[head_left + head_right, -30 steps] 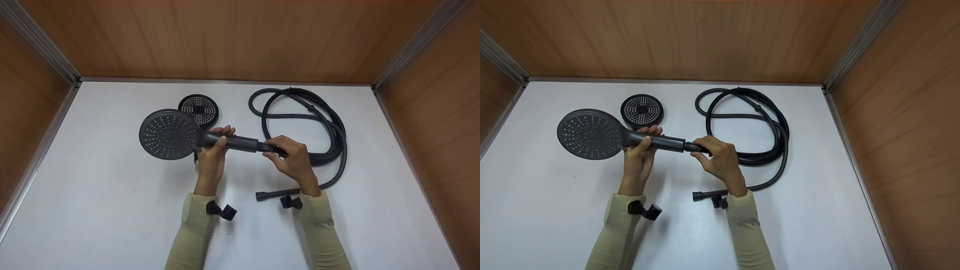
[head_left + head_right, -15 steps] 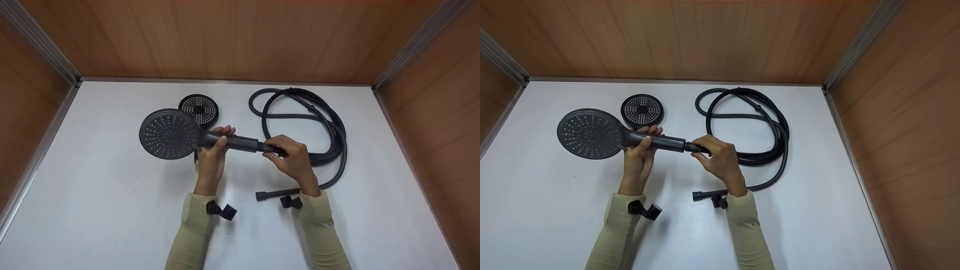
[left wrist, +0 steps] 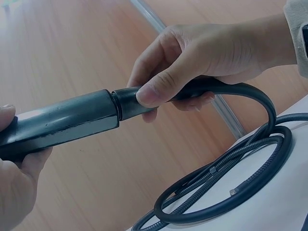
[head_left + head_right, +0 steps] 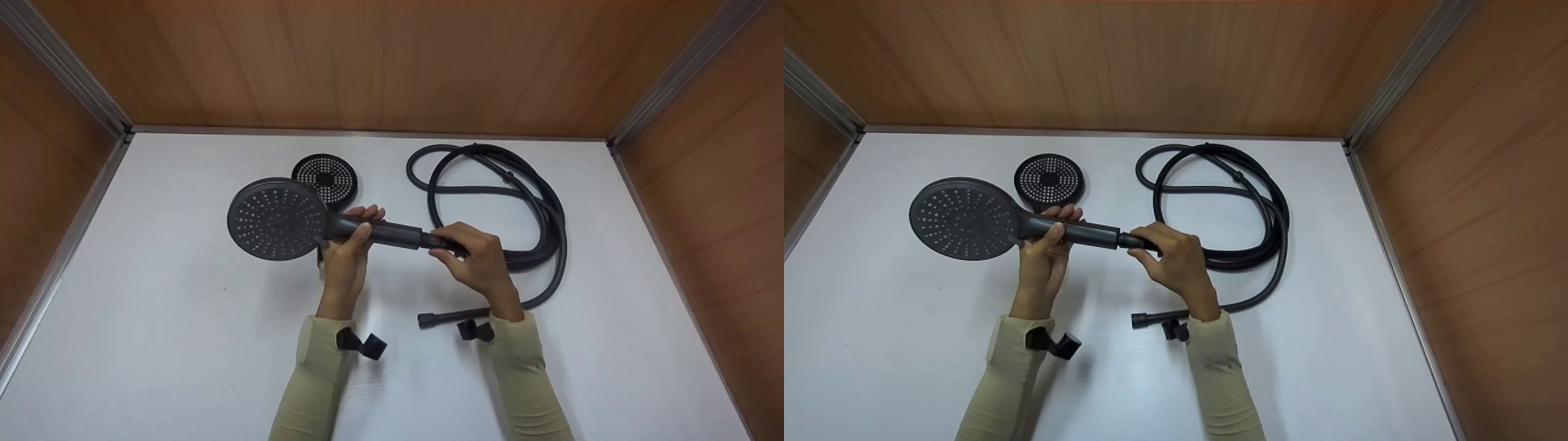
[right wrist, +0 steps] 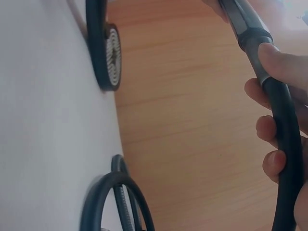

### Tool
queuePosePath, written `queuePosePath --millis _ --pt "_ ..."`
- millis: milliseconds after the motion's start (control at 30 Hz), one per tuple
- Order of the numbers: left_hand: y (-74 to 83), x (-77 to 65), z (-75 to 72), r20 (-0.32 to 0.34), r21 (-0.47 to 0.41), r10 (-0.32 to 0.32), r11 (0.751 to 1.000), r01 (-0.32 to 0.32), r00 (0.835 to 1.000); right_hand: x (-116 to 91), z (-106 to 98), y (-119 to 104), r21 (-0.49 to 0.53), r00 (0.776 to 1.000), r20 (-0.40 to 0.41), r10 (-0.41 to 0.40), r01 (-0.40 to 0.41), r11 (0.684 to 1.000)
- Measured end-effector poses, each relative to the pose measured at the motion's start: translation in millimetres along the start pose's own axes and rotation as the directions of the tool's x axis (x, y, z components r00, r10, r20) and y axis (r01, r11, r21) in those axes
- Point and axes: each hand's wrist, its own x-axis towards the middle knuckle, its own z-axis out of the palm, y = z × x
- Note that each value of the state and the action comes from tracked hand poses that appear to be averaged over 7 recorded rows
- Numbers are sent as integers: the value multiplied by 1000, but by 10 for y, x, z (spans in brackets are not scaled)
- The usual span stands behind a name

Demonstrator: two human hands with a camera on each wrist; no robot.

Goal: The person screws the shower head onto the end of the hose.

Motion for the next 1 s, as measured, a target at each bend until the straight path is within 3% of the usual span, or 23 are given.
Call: queuePosePath --millis 300,767,1000 --pt "5 -5 13 23 -38 6 999 -5 1000 -2 -1 -12 -28 1000 -4 2 -2 1000" --pt "-1 -11 -2 25 -12 15 1000 -15 1000 -2 -2 -15 -32 1000 6 -5 5 999" --pt "-3 -10 2 34 -39 22 999 -21 999 -4 5 -12 -35 1000 -29 -9 8 999"
